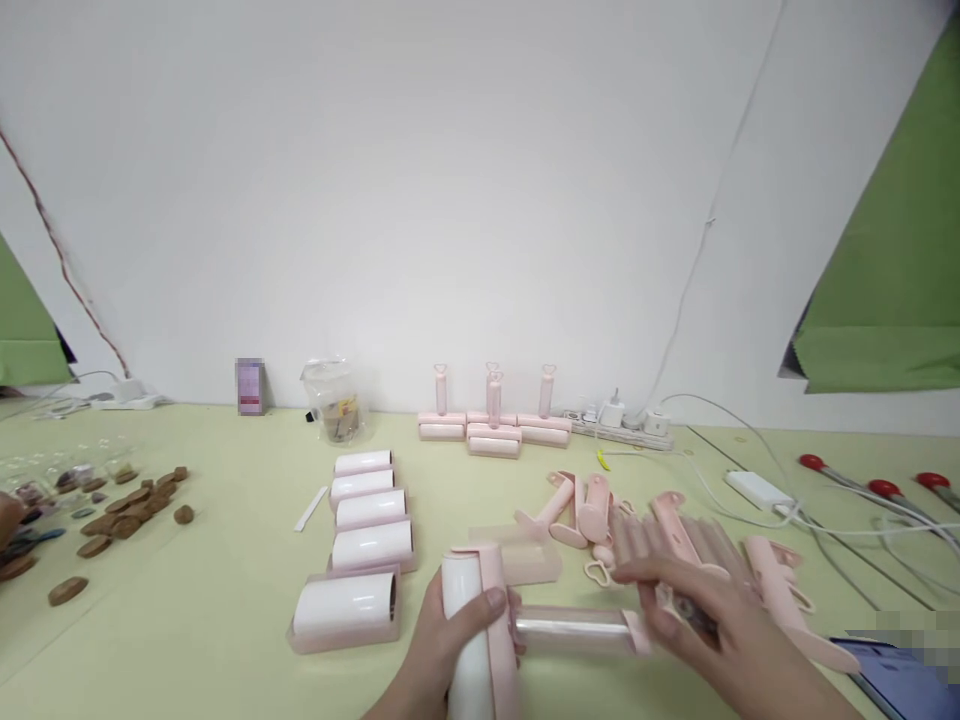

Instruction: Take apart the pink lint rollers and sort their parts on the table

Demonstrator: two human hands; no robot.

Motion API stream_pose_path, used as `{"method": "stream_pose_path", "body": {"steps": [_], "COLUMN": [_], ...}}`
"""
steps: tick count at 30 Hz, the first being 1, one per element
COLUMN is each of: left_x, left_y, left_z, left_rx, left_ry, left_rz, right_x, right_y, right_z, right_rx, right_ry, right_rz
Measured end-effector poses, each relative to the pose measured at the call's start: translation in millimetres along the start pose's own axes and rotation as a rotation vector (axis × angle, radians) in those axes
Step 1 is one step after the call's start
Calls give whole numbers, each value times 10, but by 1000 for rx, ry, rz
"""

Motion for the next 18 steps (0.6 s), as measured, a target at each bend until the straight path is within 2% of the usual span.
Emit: {"method": "stream_pose_path", "body": {"steps": [3, 8, 10, 13, 16, 18], "left_x": [77, 340, 387, 464, 514, 530], "left_y": [-30, -218, -271, -307, -282, -246], "left_z": [78, -128, -119, -65, 25, 38], "left_rx": [37, -155, -135, -80, -21, -34], "left_ry": [-55, -345, -452, -497, -525, -560], "left_rz": [-123, -526, -622, -735, -797, -820], "right_x": [174, 482, 545, 664, 715, 642], "right_y": [-92, -169, -175, -181, -191, -210], "right_z": [22, -97, -73, -9, 18, 54], "right_rx": [110, 142, 181, 230, 231, 245], "right_ry": [30, 465, 530, 546, 506, 424], "right_rz": [-60, -293, -336, -386, -359, -248]}}
Point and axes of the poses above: each hand's wrist, its own y-axis towards the middle knuckle, its own x-axis out of the palm, z = x × y, the point moved 10 cm from there along y, towards the middle knuckle, and after that the axes turned 1 degree about z, right-handed, at the moved point
